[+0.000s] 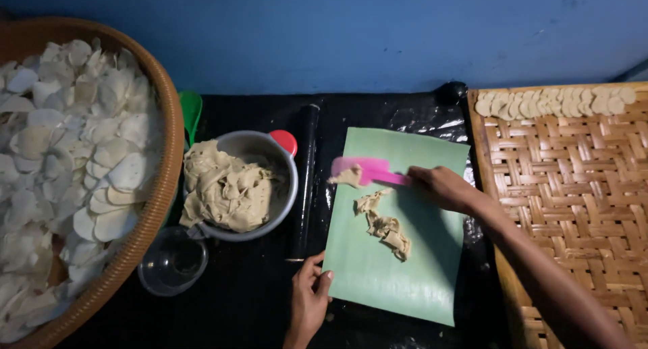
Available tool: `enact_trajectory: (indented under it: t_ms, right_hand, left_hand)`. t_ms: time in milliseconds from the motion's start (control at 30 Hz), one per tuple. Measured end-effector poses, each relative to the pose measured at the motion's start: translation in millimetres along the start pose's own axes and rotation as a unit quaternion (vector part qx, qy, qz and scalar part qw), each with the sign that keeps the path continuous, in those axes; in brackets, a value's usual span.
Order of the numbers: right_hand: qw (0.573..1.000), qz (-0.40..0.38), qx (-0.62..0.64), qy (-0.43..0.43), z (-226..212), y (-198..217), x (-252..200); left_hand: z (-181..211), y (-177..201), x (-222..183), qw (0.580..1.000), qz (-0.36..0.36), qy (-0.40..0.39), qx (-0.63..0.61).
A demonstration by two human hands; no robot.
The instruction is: Preparing thin dough rounds for crackers by scraping them off a sheet and rolling out a new portion of dough.
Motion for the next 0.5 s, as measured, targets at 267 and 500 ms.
enact_trajectory:
  t_ms: [267,500]
  right_hand:
    - [0.993,0.075,-0.069,-0.06,47.7,-64.5,-93.1]
    - [0.977,0.044,-0.187,-0.092,-16.2,-70.5,-151.3]
  left_hand:
    - [5.8,-3.2,1.7,1.0,0.011,-0.014,0.0]
    - [13.5,-3.5,1.4,1.0,0.013,0.0,0.002]
Point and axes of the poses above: each hand's wrist, its own x-axis towards the middle knuckle, its own y-axis out of the back of the hand, z = x × y, the point moved 2 cm from there along x, towards the middle knuckle, and after that the axes turned 13 degrees about -z, right-handed, at the moved point
